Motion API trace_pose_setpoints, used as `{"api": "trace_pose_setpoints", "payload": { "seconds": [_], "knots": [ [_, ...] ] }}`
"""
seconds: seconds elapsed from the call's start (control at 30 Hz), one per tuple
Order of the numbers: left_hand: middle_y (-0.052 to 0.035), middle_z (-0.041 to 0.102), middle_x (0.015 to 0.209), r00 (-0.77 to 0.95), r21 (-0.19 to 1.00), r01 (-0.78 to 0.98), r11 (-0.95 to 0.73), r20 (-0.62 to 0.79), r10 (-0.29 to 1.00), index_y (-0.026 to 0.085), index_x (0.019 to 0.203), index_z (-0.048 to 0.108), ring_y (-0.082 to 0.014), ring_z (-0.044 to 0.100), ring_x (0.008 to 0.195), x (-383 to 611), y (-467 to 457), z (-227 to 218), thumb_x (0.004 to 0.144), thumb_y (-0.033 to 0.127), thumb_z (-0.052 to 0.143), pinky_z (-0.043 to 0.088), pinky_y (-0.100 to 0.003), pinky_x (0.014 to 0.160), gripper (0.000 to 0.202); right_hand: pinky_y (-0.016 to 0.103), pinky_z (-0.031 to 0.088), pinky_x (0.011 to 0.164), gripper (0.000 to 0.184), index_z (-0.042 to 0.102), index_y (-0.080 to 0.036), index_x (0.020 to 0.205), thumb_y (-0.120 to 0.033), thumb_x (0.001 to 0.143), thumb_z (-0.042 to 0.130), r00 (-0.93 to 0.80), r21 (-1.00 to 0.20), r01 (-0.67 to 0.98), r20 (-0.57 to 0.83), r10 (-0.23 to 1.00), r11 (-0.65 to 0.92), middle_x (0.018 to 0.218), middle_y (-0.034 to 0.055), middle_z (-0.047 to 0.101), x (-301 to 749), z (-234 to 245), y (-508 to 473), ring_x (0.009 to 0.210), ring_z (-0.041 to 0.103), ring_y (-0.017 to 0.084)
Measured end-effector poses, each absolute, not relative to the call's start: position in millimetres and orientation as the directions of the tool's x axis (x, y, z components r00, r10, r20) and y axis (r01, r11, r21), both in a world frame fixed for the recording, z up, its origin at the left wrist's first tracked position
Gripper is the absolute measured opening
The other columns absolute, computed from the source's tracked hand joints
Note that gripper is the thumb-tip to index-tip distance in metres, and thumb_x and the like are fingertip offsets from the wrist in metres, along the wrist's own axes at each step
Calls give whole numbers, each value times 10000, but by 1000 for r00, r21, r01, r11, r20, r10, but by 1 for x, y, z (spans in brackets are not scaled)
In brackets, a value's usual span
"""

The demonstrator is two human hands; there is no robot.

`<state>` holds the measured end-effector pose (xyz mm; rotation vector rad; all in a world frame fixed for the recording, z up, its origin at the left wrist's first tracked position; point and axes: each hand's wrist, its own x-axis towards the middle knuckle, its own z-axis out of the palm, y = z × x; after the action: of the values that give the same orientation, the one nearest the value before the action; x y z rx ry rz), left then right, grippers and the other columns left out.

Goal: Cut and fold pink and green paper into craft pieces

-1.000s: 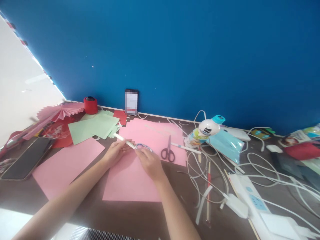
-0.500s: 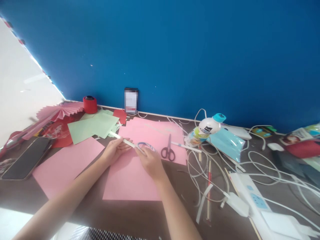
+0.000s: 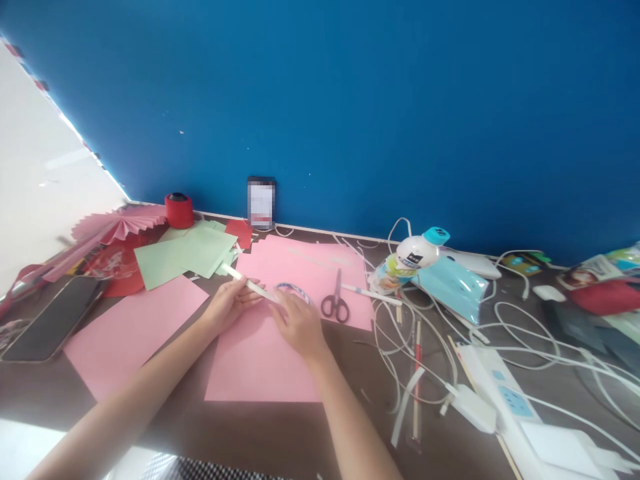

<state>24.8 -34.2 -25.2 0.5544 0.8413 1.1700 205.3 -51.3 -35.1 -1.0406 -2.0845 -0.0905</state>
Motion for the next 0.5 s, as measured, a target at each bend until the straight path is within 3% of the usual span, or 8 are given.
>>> {"api": "trace_pose_setpoints", "payload": {
  "seconds": [0.1,0.2,0.27,0.33,0.4,0.47,0.5],
  "knots": [
    [-138,696,829,173,778,-540,320,-269,947,73,883,639,-223,669,792,26,-34,-26,796,337,579,502,-361,823,284,341,493,856,209,612,-197,1023,-230,836,526,-263,-370,691,672,692,621,947,63,680,201,-37,-52,951,613,192],
    [-155,667,965,160,822,-509,257,-202,966,88,1000,598,-241,651,872,25,-34,-29,793,399,564,482,-393,856,376,297,489,825,142,632,-203,907,-195,844,505,-232,-410,677,668,706,611,882,48,674,201,-36,-52,913,616,165],
    [-156,577,1162,-27,910,-407,80,-100,995,147,1166,504,-250,601,1000,22,-35,-33,812,420,526,464,-406,886,447,272,482,788,134,636,-194,861,-172,840,506,-246,-349,706,696,675,617,830,46,666,203,-35,-51,865,618,155],
    [-145,428,1327,-310,982,-88,-169,134,941,216,1303,356,-257,477,1171,18,-38,-36,812,388,534,420,-414,941,550,252,466,739,140,645,-186,839,-155,837,508,-281,-232,759,726,628,608,790,46,655,205,-32,-52,806,616,146],
    [-149,345,1378,-362,858,359,-367,490,793,224,1344,296,-268,346,1270,14,-41,-38,777,313,589,345,-440,1002,644,244,443,699,144,653,-186,848,-149,832,515,-329,-103,804,743,583,586,783,47,650,207,-30,-54,758,607,137],
    [-127,409,1335,-93,555,638,-533,743,662,235,1280,407,-272,343,1269,14,-44,-37,753,240,611,280,-478,1032,565,248,424,682,139,656,-186,868,-144,823,531,-374,6,823,758,534,567,796,48,653,208,-27,-55,732,598,137],
    [-99,475,1281,77,406,683,-608,787,612,254,1209,484,-264,379,1246,15,-46,-37,752,214,607,266,-486,1036,475,254,419,681,137,655,-184,875,-141,817,539,-389,44,826,765,513,562,801,48,655,208,-26,-56,726,595,138]
  ]
}}
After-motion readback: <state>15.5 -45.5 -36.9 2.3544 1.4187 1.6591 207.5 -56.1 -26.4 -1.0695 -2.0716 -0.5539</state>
